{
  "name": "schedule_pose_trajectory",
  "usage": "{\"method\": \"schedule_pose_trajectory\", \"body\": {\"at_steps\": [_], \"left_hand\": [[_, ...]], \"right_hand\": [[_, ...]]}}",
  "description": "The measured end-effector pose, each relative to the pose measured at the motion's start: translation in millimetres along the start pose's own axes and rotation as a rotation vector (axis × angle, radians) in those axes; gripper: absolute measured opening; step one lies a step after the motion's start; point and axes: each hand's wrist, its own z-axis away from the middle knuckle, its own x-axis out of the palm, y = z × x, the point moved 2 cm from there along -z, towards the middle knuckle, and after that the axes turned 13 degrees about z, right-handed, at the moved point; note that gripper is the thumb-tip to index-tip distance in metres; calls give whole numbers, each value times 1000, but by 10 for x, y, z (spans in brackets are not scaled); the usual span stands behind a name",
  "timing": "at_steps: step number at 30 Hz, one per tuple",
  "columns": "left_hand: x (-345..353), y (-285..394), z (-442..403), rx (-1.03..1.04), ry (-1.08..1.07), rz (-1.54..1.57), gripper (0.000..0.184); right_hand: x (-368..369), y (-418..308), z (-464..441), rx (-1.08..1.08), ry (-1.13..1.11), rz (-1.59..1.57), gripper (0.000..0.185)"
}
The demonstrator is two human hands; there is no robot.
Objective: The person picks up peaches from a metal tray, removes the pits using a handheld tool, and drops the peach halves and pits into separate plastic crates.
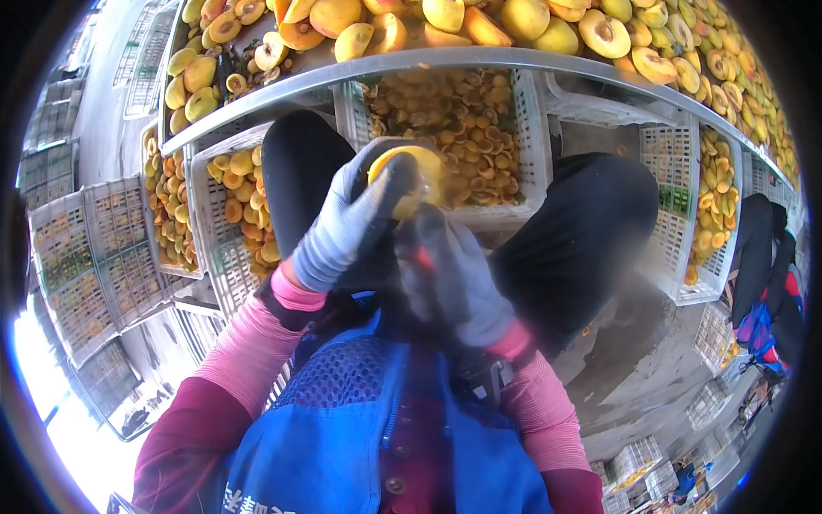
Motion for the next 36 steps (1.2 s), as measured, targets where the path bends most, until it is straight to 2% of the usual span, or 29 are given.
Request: {"method": "schedule_pose_trajectory", "body": {"at_steps": [1, 4, 7, 10, 11, 14, 16, 18, 19, 21, 23, 27, 31, 34, 36], "left_hand": [[5, 74, -9, -112, -72, 141, 26], [-12, 48, -48, -9, -56, -44, 21], [-69, -68, -22, 105, -7, -295, 27], [-43, -32, -8, 335, -20, -635, 27], [-42, -31, 8, 294, -8, -650, 29], [-119, -107, -26, 451, -85, -554, 22], [-145, -242, -42, 255, -83, -287, 24], [-103, -294, -52, 93, -86, 19, 26], [-57, -296, -13, 75, -95, 53, 32], [-12, -266, -24, 230, -128, -160, 33], [-12, -266, -21, 254, -139, -248, 34], [-49, -347, 39, 143, -93, 3, 34], [-15, -395, 56, -14, 81, 265, 30], [2, -312, 81, -44, 59, 273, 28], [-13, -264, 88, 4, 27, 164, 25]], "right_hand": [[0, 5, 9, -10, 17, 31, 51], [13, -4, 5, -49, 63, 127, 52], [37, 45, 5, 52, -29, -35, 51], [1, 153, -65, 113, -314, -420, 49], [-23, 195, -80, 132, -408, -494, 49], [-10, 216, -122, 161, -651, -728, 46], [52, 180, -92, 157, -734, -903, 42], [56, 173, -112, 129, -784, -936, 41], [51, 175, -107, 114, -804, -954, 40], [50, 171, -95, 85, -814, -944, 40], [58, 167, -91, 73, -819, -939, 40], [78, 179, -90, 67, -821, -923, 40], [89, 191, -79, 56, -790, -904, 41], [77, 240, -110, 13, -850, -905, 40], [81, 244, -109, 34, -903, -928, 42]]}}
